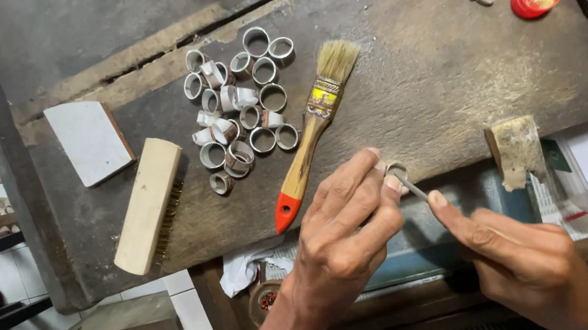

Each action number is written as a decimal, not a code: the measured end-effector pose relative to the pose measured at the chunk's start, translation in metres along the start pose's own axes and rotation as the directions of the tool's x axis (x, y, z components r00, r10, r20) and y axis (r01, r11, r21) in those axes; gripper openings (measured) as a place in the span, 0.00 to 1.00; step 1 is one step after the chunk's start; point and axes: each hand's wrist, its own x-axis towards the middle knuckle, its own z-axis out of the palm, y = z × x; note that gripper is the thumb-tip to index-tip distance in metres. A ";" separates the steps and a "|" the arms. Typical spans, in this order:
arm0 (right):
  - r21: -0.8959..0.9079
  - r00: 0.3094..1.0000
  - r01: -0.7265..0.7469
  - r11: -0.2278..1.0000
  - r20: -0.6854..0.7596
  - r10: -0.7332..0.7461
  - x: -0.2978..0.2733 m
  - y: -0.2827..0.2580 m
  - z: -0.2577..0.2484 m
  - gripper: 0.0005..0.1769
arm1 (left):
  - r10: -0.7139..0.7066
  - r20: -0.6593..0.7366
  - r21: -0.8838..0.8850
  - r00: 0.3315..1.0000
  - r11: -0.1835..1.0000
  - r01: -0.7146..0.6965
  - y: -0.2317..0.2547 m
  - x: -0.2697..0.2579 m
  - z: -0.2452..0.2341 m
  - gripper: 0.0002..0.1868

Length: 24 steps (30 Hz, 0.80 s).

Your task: The person is using a needle file to smooth the surfaces of a small silver ring at a jeweler's workbench.

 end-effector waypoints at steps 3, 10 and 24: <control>0.004 0.996 0.039 0.999 -0.079 -0.038 0.004 -0.003 0.001 0.25 | -0.003 0.001 -0.008 1.000 1.000 0.003 0.004 0.003 -0.001 0.10; 0.006 0.997 0.031 1.000 -0.070 -0.031 0.009 -0.002 0.005 0.25 | -0.002 0.033 -0.010 0.999 1.000 0.002 0.001 0.000 -0.002 0.11; 0.087 0.998 0.041 0.995 -0.060 -0.036 0.004 -0.001 0.003 0.25 | 0.007 0.013 0.007 1.000 1.000 -0.007 0.002 0.004 -0.002 0.14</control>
